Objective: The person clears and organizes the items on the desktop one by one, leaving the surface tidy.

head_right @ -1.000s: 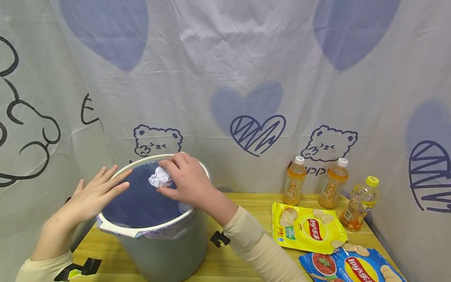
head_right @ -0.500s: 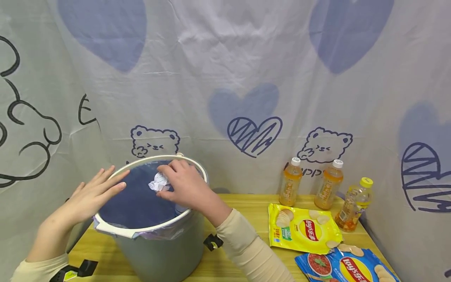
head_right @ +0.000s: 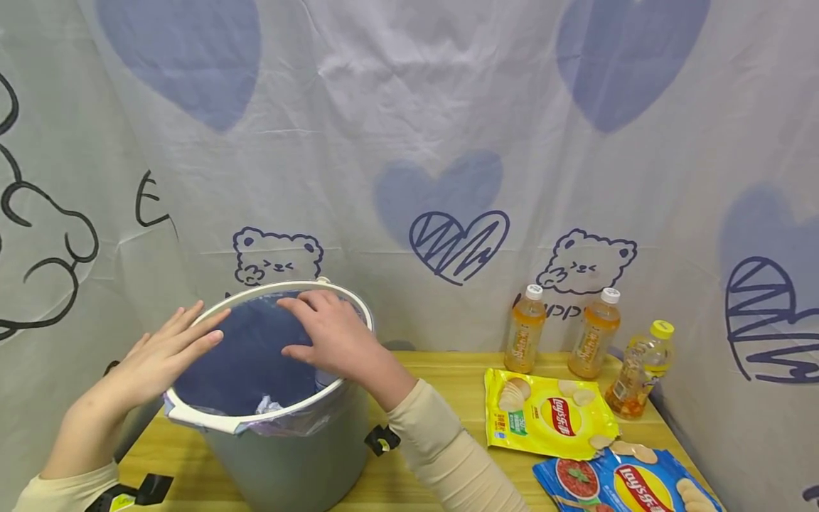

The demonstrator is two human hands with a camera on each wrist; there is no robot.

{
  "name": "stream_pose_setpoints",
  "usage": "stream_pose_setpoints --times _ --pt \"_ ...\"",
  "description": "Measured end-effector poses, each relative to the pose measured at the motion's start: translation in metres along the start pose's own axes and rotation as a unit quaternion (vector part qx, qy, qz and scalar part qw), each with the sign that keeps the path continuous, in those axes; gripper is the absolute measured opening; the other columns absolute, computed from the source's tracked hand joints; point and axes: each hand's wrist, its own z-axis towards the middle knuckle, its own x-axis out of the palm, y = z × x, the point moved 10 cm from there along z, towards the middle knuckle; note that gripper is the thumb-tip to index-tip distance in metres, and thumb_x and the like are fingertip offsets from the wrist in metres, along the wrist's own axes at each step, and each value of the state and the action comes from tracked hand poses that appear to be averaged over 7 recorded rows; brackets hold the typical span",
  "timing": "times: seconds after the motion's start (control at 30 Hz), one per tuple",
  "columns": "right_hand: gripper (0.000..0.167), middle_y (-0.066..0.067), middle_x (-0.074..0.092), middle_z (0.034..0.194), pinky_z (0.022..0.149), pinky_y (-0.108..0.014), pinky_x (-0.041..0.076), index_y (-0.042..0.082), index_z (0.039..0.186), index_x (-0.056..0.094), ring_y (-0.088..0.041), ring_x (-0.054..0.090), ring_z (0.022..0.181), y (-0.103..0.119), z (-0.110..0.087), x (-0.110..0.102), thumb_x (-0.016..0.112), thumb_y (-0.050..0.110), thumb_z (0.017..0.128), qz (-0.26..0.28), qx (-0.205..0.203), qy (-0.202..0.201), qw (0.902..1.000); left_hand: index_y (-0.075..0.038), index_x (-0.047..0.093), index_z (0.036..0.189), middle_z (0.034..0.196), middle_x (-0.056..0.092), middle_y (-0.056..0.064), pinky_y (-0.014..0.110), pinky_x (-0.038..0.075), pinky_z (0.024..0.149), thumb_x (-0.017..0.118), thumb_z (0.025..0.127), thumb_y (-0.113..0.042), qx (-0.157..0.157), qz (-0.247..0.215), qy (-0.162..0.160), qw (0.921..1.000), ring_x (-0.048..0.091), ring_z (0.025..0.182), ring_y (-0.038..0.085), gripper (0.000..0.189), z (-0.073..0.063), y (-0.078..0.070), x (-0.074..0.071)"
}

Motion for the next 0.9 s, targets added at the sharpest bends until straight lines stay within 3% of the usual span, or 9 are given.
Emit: stream_pose_setpoints --times 0.43,0.57,0.7,0.9 --pt "0.054 -0.002 0.055 0.136 0.111 -0.036 0.040 0.019 0.136 0.055 -0.019 0.049 0.132 -0.004 -0.002 -0.005 0.069 0.043 0.089 0.040 0.015 -0.024 0.9988 -0.026 0.028 0.155 0.163 0.006 0.022 0.083 0.002 0.100 0.030 0.100 -0.060 0.000 -0.009 0.005 0.9999 0.003 0.146 0.054 0.065 0.000 0.000 0.000" --pt "0.047 -0.002 0.057 0.134 0.111 -0.038 0.041 0.018 0.132 0.058 -0.021 0.050 0.131 -0.006 -0.004 -0.013 0.068 0.038 0.091 0.090 0.014 -0.063 0.9938 -0.025 0.028 0.155 0.163 0.006 0.022 0.082 0.003 0.101 0.030 0.100 -0.060 0.000 -0.013 0.004 0.9999 0.002 0.146 0.054 0.065 0.000 0.000 0.000" --pt "0.040 -0.003 0.059 0.131 0.106 -0.037 0.047 0.016 0.127 0.061 -0.021 0.053 0.126 -0.010 -0.010 -0.021 0.069 0.031 0.091 0.144 0.014 -0.117 0.9825 -0.025 0.027 0.155 0.163 0.007 0.022 0.082 0.003 0.101 0.031 0.100 -0.060 0.000 -0.014 0.007 0.9999 0.003 0.146 0.054 0.065 -0.001 0.000 0.001" --pt "0.035 -0.007 0.060 0.127 0.106 -0.037 0.047 0.010 0.121 0.063 -0.023 0.052 0.127 -0.012 -0.017 -0.033 0.070 0.023 0.090 0.173 0.001 -0.178 0.9687 -0.025 0.026 0.155 0.163 0.006 0.022 0.082 0.002 0.101 0.031 0.101 -0.059 0.003 -0.017 0.007 0.9998 0.001 0.147 0.053 0.065 0.000 -0.001 0.000"
